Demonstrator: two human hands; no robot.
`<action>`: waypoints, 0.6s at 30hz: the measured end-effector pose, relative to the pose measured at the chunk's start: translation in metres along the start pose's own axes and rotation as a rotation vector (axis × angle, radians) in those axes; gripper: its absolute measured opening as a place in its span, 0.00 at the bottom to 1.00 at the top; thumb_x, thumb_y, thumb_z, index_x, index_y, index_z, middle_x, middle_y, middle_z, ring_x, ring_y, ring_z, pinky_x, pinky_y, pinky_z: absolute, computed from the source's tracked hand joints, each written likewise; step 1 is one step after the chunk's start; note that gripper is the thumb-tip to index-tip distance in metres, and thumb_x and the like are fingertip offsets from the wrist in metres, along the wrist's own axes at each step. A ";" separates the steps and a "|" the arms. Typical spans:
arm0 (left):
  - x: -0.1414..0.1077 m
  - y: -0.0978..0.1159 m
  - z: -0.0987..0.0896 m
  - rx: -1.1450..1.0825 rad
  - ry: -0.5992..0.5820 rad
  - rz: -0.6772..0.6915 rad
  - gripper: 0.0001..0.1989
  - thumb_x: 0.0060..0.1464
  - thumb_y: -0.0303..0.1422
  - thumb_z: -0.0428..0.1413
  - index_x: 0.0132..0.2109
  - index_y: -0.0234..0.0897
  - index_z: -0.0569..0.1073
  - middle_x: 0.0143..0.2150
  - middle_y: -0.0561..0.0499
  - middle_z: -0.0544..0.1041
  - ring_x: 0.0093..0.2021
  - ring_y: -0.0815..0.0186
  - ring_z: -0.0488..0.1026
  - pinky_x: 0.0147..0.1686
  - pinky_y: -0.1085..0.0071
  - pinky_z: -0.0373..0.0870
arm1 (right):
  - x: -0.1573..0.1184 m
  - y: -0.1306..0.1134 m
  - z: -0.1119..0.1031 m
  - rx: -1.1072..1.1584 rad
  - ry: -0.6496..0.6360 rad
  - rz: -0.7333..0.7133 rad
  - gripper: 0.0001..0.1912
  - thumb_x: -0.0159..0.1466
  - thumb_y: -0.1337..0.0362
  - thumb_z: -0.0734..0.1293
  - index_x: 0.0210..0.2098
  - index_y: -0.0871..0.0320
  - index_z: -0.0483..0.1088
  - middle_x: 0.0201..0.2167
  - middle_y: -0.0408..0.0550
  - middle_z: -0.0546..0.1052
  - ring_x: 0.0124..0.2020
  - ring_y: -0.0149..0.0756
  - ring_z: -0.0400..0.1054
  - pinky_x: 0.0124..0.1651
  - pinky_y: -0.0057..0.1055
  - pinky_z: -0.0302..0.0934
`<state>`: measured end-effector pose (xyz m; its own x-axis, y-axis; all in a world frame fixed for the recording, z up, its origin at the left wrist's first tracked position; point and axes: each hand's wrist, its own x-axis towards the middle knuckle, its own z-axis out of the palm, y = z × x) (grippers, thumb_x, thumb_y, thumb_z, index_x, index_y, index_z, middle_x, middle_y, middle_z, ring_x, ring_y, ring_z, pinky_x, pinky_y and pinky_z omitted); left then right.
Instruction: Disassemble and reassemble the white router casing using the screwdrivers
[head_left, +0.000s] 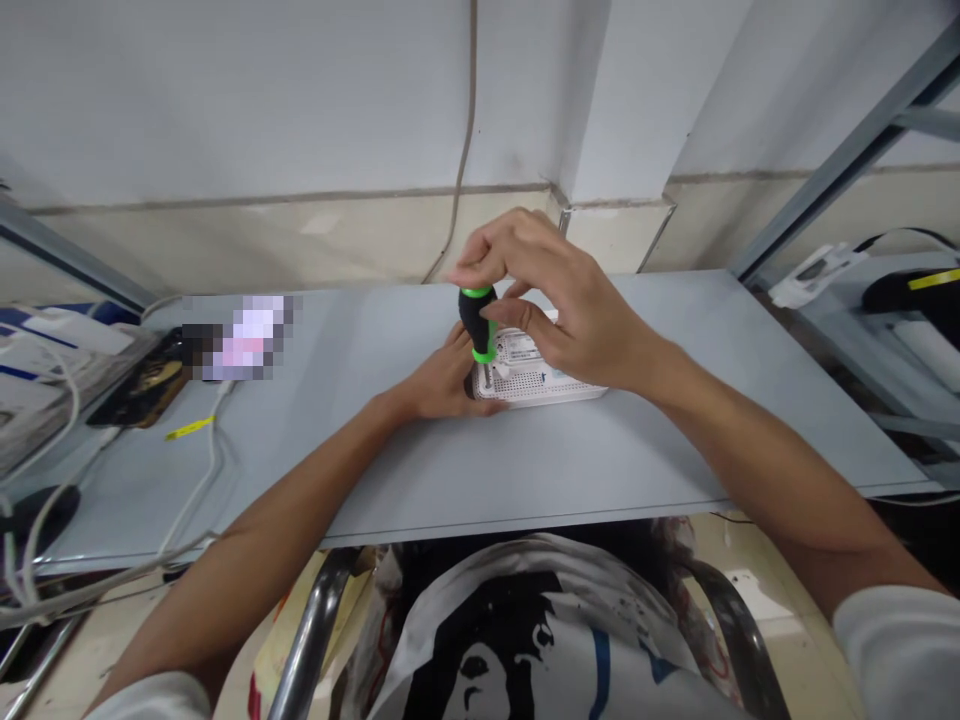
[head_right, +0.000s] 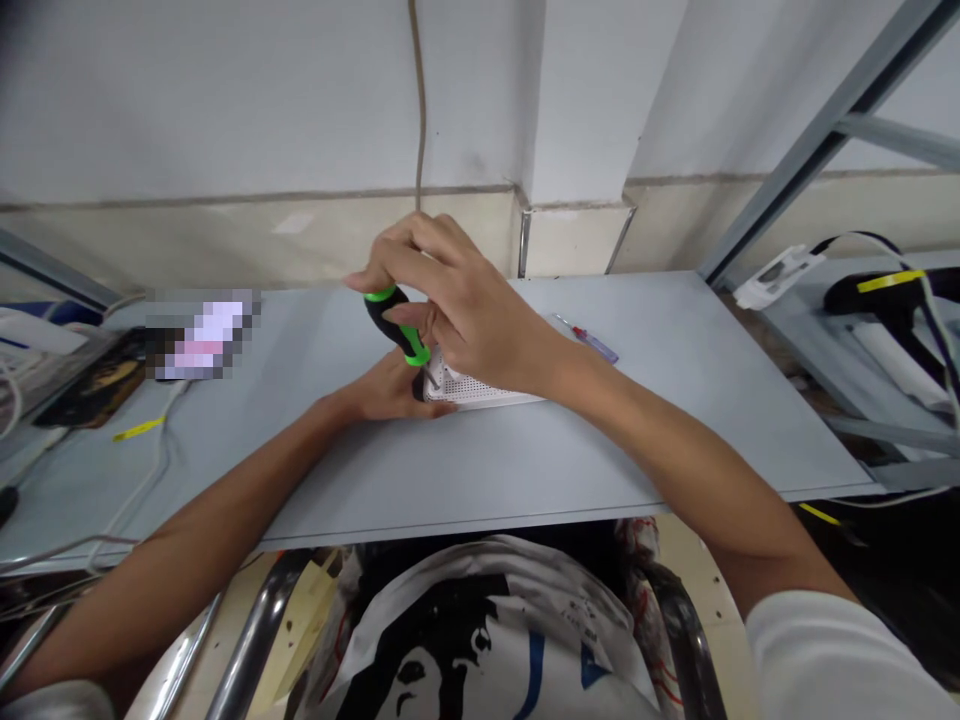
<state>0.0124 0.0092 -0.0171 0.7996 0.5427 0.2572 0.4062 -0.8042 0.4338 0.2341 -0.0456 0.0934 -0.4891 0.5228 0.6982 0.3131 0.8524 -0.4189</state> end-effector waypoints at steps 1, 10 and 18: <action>0.000 0.000 0.000 0.009 0.001 -0.006 0.46 0.52 0.58 0.62 0.71 0.40 0.60 0.67 0.35 0.67 0.68 0.36 0.62 0.66 0.36 0.63 | -0.001 -0.001 0.000 0.027 0.000 0.013 0.09 0.75 0.54 0.63 0.48 0.46 0.74 0.47 0.48 0.77 0.52 0.45 0.72 0.52 0.46 0.74; 0.000 -0.001 0.002 -0.018 0.026 -0.004 0.47 0.51 0.57 0.63 0.70 0.37 0.62 0.67 0.34 0.68 0.67 0.35 0.62 0.64 0.36 0.65 | -0.002 0.005 0.005 -0.121 0.053 0.002 0.17 0.74 0.46 0.62 0.49 0.48 0.77 0.36 0.49 0.76 0.44 0.46 0.71 0.51 0.49 0.71; 0.000 0.000 0.002 0.001 0.033 0.023 0.43 0.51 0.58 0.63 0.66 0.38 0.65 0.62 0.35 0.70 0.63 0.37 0.64 0.62 0.35 0.67 | -0.001 -0.003 0.004 -0.007 0.134 0.032 0.10 0.71 0.49 0.69 0.39 0.47 0.73 0.46 0.46 0.83 0.51 0.47 0.74 0.42 0.43 0.74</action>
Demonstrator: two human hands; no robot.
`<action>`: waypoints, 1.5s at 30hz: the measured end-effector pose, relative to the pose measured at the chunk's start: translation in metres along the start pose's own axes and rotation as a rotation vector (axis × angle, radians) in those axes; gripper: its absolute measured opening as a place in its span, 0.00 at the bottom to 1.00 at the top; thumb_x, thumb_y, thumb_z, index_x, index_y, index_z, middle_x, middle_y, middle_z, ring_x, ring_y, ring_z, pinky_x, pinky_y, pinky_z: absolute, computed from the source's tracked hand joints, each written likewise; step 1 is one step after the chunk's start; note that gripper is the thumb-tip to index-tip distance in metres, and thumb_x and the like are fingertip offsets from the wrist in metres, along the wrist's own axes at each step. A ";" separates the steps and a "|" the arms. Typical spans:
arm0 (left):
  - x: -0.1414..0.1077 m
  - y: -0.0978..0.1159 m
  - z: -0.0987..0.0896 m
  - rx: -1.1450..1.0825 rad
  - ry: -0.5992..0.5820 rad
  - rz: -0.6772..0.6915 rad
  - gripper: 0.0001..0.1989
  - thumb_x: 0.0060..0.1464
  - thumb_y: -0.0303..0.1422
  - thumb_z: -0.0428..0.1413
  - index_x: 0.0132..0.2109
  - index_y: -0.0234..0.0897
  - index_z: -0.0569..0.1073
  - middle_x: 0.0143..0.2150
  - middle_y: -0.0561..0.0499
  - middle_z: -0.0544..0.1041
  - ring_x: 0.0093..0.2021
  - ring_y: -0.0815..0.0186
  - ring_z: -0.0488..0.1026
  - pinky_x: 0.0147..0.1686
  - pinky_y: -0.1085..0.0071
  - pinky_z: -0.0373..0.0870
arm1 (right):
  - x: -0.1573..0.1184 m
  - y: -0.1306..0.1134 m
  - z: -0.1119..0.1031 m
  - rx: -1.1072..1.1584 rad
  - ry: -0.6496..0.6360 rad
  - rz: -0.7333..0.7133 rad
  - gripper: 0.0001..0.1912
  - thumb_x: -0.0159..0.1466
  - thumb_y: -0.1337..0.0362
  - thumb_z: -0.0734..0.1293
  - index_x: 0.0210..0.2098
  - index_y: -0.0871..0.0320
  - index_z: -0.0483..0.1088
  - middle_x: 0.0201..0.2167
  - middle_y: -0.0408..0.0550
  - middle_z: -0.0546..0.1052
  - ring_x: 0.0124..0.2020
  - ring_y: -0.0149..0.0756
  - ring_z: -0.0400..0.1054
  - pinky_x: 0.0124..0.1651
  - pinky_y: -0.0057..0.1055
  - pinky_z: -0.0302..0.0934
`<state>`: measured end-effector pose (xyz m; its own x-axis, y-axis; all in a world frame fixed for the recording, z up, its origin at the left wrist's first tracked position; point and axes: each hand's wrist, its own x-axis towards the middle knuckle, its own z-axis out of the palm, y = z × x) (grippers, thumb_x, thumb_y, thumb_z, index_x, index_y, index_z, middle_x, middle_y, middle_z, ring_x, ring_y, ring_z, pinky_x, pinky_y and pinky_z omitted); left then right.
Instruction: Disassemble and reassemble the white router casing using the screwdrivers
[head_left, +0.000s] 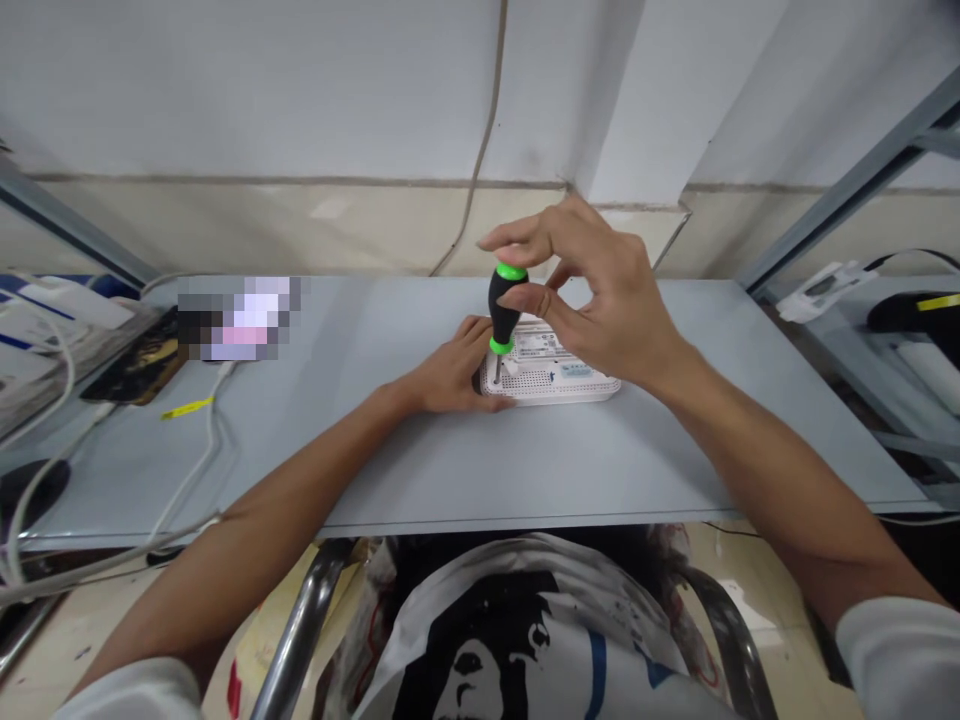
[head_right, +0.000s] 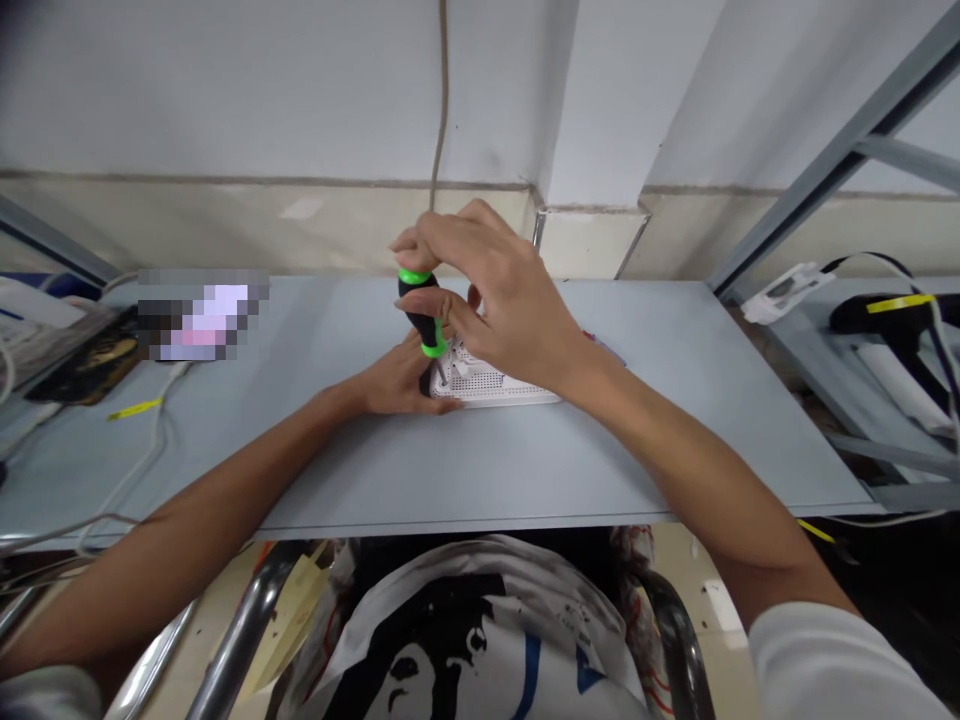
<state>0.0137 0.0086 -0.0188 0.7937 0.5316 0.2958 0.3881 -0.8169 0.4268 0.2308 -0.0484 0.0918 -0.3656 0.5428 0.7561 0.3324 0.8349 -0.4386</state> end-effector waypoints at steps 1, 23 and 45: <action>0.000 0.000 0.000 -0.002 0.002 0.003 0.43 0.51 0.58 0.62 0.66 0.38 0.65 0.63 0.35 0.70 0.63 0.37 0.64 0.62 0.34 0.67 | 0.000 0.000 0.001 0.024 0.013 0.010 0.09 0.71 0.51 0.70 0.39 0.48 0.73 0.44 0.45 0.83 0.51 0.46 0.76 0.39 0.41 0.73; 0.000 -0.002 0.005 0.072 0.019 0.007 0.47 0.51 0.62 0.62 0.67 0.35 0.64 0.64 0.32 0.69 0.66 0.34 0.62 0.65 0.35 0.63 | 0.010 -0.004 -0.012 0.363 -0.378 0.156 0.17 0.75 0.53 0.64 0.58 0.50 0.76 0.56 0.49 0.78 0.57 0.41 0.73 0.56 0.38 0.73; -0.003 -0.005 -0.002 -0.104 0.001 -0.033 0.49 0.50 0.53 0.68 0.72 0.41 0.60 0.68 0.36 0.69 0.69 0.37 0.65 0.66 0.38 0.66 | 0.004 0.001 0.001 0.270 -0.208 0.055 0.17 0.70 0.72 0.67 0.54 0.54 0.80 0.46 0.48 0.81 0.48 0.39 0.75 0.50 0.36 0.73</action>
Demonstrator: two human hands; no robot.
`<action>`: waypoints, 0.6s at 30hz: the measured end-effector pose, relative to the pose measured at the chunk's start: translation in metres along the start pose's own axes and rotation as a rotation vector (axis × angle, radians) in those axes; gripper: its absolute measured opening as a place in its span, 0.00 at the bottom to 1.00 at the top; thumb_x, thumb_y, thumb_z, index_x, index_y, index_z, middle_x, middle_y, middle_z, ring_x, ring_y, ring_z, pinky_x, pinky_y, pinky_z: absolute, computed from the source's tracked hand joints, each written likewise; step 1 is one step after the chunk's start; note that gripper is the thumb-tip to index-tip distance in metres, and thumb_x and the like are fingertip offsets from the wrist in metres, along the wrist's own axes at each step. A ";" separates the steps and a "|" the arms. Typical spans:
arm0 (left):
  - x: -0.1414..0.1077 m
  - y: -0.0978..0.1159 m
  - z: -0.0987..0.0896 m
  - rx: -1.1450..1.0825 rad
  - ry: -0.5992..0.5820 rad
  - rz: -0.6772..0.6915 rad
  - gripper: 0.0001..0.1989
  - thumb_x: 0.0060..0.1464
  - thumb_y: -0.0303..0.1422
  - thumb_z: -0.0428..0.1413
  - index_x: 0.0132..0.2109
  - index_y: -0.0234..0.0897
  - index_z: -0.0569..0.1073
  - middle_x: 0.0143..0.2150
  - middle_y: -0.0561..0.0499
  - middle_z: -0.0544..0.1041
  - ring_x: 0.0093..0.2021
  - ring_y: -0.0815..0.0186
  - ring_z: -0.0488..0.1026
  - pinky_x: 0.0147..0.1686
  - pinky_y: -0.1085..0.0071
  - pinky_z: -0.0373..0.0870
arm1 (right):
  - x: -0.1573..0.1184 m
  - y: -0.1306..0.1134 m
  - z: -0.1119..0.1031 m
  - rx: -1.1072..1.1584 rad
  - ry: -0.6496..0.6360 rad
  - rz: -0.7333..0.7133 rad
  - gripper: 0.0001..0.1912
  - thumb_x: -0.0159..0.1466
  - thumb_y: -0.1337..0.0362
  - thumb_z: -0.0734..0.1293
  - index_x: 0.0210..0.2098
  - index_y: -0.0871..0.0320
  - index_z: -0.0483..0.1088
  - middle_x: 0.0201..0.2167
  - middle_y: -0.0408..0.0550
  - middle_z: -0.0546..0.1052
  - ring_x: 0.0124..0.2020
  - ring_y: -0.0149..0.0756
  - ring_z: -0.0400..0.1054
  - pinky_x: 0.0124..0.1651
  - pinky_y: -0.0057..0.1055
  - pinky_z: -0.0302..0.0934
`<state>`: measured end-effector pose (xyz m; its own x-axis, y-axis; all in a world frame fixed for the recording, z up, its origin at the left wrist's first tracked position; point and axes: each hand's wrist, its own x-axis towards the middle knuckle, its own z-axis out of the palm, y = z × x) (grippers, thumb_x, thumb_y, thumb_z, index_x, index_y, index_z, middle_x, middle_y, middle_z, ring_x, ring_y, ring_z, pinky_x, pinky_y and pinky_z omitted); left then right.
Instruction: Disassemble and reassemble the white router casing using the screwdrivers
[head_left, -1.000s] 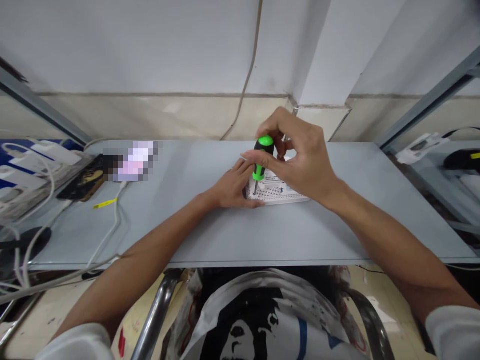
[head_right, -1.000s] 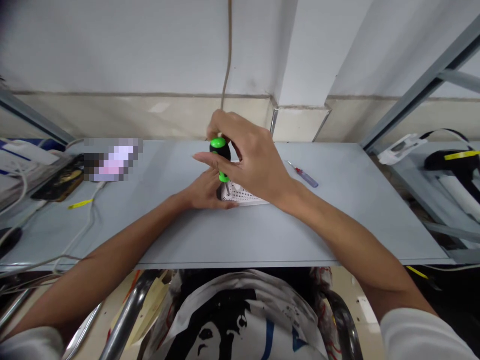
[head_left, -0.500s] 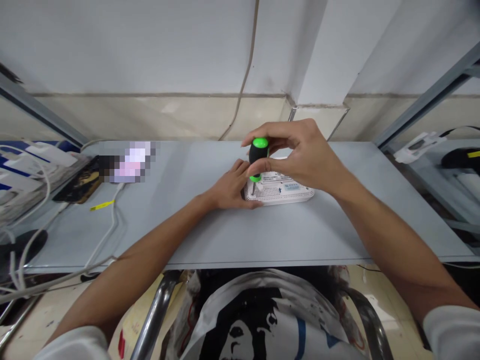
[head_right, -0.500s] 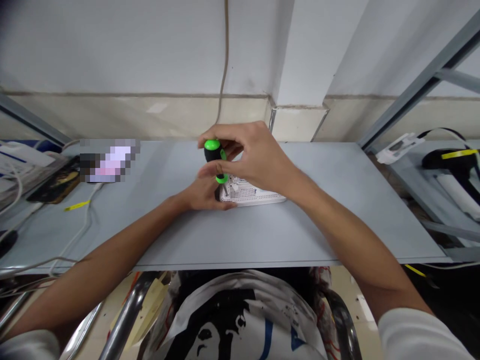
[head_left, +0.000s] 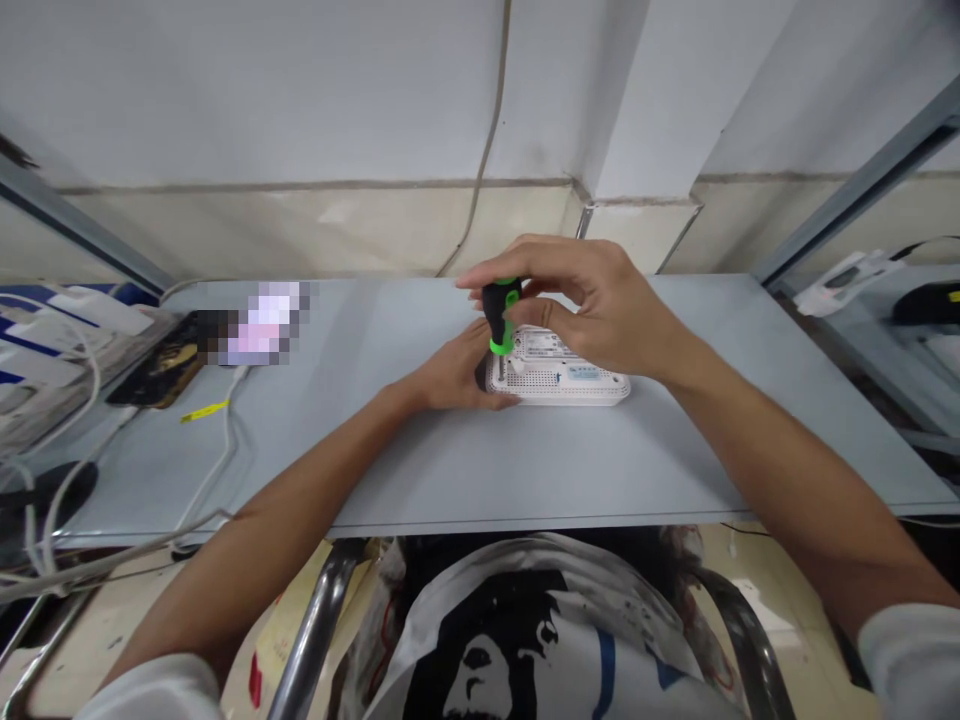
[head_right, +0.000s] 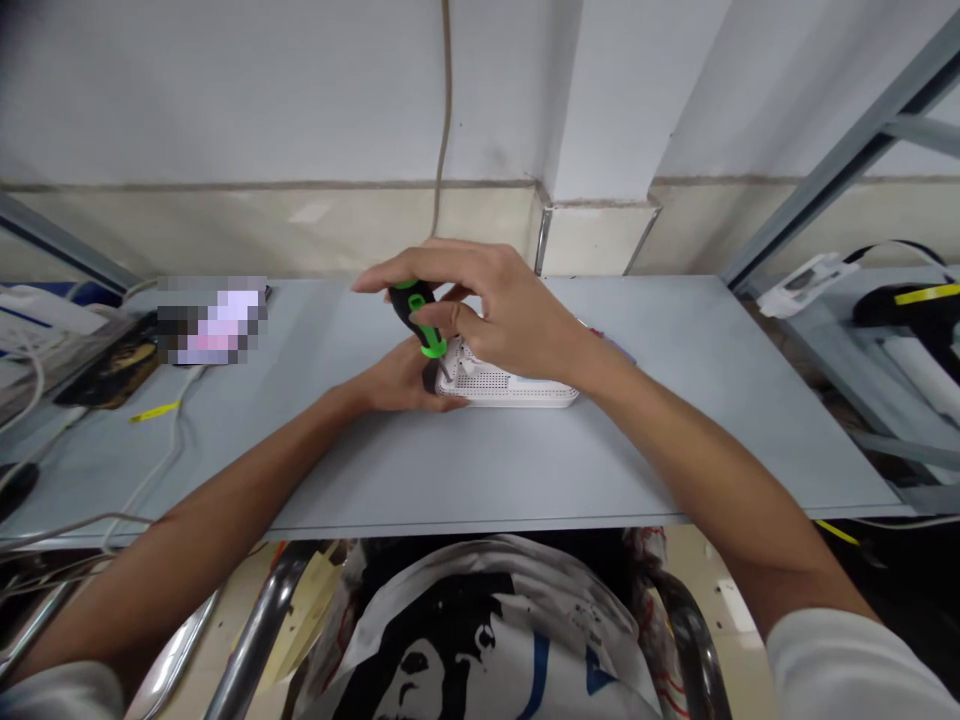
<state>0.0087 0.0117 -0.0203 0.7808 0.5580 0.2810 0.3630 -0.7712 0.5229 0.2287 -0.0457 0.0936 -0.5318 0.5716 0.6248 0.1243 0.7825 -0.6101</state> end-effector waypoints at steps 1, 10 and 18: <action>0.000 0.000 -0.001 0.007 -0.008 -0.002 0.48 0.50 0.53 0.68 0.72 0.42 0.60 0.67 0.36 0.70 0.69 0.38 0.65 0.66 0.38 0.66 | 0.000 0.003 0.002 -0.047 0.027 -0.025 0.17 0.69 0.72 0.67 0.54 0.55 0.80 0.44 0.47 0.80 0.46 0.38 0.74 0.49 0.35 0.73; 0.001 0.003 -0.001 0.019 0.006 -0.013 0.46 0.50 0.50 0.68 0.70 0.39 0.62 0.68 0.36 0.68 0.69 0.38 0.64 0.67 0.40 0.66 | 0.001 -0.001 -0.003 0.148 -0.092 0.026 0.11 0.74 0.59 0.66 0.51 0.52 0.78 0.53 0.48 0.79 0.55 0.42 0.74 0.58 0.40 0.72; 0.003 0.009 -0.003 0.087 0.016 -0.043 0.48 0.47 0.51 0.70 0.70 0.39 0.63 0.69 0.37 0.68 0.71 0.36 0.62 0.66 0.38 0.66 | 0.001 0.007 0.008 -0.148 0.065 0.002 0.19 0.68 0.43 0.71 0.49 0.48 0.80 0.38 0.45 0.78 0.43 0.38 0.73 0.51 0.38 0.73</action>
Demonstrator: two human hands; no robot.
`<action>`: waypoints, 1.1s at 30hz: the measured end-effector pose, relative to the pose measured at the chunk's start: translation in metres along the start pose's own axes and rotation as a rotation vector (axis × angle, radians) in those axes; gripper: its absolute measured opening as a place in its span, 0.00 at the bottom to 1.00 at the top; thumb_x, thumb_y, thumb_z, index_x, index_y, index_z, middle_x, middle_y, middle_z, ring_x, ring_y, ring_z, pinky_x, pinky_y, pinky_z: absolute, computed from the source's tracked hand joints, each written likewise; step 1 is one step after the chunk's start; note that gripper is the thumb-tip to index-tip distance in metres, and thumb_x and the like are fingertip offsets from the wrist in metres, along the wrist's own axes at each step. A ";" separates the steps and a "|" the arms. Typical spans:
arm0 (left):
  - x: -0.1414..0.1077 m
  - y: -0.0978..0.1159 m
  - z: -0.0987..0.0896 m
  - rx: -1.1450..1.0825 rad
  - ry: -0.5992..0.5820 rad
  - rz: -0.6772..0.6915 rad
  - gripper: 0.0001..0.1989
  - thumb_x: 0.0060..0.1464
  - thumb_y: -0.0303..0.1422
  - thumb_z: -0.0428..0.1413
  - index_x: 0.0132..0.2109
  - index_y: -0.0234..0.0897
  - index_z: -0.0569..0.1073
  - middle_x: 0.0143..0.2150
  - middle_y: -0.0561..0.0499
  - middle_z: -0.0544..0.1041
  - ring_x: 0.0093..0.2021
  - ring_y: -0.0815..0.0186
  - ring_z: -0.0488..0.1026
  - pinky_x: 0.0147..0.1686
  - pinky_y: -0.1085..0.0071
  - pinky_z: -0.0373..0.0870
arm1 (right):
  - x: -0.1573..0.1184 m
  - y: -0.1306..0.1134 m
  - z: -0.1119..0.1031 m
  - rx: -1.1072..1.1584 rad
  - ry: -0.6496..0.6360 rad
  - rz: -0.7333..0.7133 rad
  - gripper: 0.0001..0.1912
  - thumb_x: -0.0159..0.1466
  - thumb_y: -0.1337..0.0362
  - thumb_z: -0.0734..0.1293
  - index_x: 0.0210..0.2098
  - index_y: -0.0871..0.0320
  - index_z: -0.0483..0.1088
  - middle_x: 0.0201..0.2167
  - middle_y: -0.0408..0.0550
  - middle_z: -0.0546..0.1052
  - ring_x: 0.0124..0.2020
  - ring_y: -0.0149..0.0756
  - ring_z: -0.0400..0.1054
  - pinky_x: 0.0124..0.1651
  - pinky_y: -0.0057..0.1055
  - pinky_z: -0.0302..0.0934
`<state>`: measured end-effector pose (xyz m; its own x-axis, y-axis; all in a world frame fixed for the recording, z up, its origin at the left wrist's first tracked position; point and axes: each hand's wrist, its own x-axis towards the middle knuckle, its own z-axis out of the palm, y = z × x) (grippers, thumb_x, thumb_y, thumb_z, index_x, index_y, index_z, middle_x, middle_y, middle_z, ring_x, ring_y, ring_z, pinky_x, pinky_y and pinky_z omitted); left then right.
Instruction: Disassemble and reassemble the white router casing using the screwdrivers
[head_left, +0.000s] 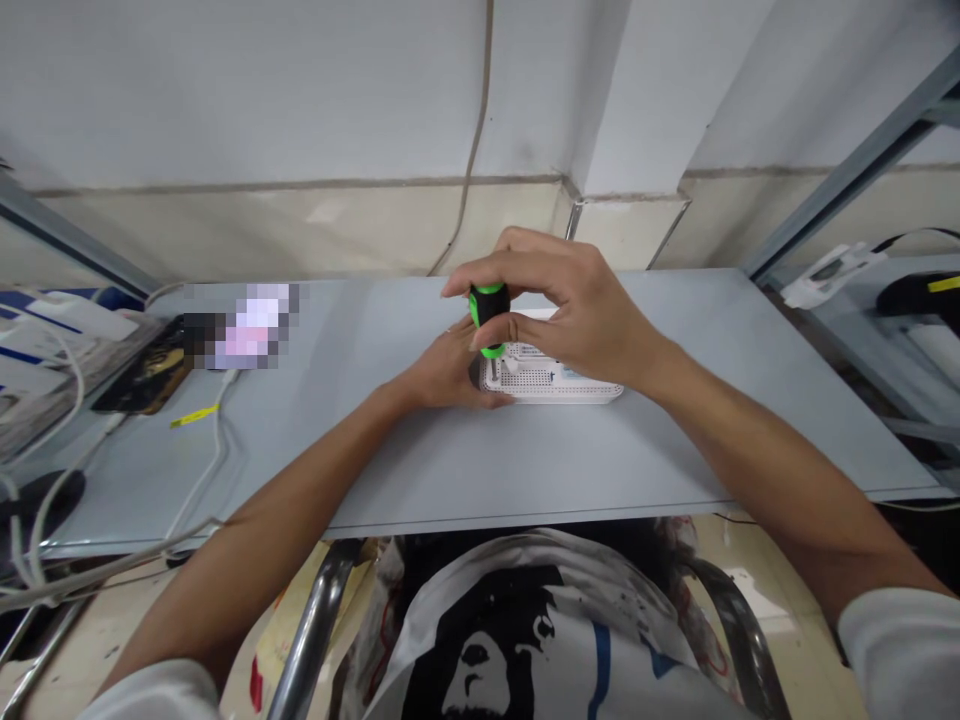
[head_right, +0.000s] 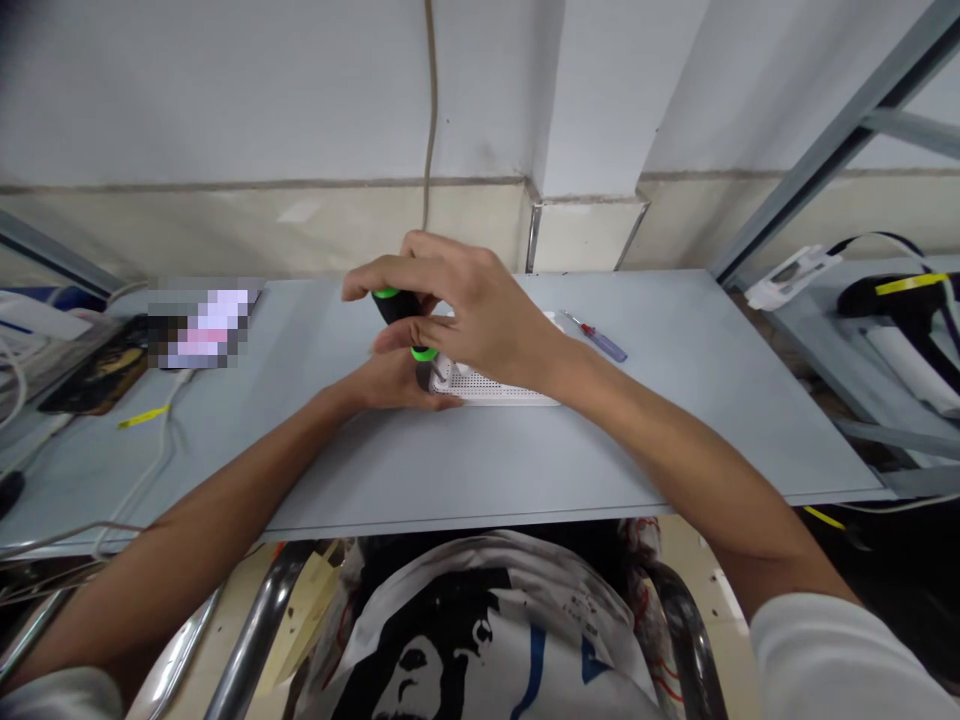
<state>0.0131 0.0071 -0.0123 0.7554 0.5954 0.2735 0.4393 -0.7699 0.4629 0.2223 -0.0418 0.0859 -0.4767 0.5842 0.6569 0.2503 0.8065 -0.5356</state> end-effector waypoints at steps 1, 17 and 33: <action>0.000 0.000 0.000 -0.007 -0.009 -0.015 0.46 0.47 0.51 0.69 0.68 0.39 0.65 0.67 0.38 0.70 0.70 0.36 0.63 0.65 0.38 0.68 | 0.000 0.001 0.000 -0.011 -0.003 -0.018 0.21 0.68 0.42 0.70 0.50 0.48 0.79 0.38 0.45 0.78 0.43 0.38 0.73 0.51 0.38 0.72; 0.002 -0.001 0.001 0.004 0.006 0.029 0.44 0.47 0.57 0.67 0.66 0.40 0.68 0.62 0.38 0.73 0.64 0.37 0.67 0.61 0.39 0.69 | -0.009 0.004 0.016 0.047 0.015 -0.001 0.21 0.75 0.47 0.61 0.62 0.46 0.69 0.53 0.48 0.78 0.53 0.42 0.74 0.55 0.42 0.74; -0.004 -0.009 -0.021 0.049 -0.015 0.022 0.48 0.45 0.54 0.70 0.68 0.40 0.65 0.61 0.39 0.73 0.60 0.44 0.68 0.61 0.46 0.69 | -0.033 0.132 -0.122 -0.766 0.058 0.711 0.21 0.60 0.62 0.76 0.53 0.57 0.82 0.38 0.54 0.82 0.38 0.44 0.75 0.50 0.42 0.68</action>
<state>-0.0044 0.0165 -0.0001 0.7722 0.5749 0.2705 0.4454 -0.7935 0.4148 0.3741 0.0568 0.0582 0.0256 0.9335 0.3577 0.9338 0.1055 -0.3420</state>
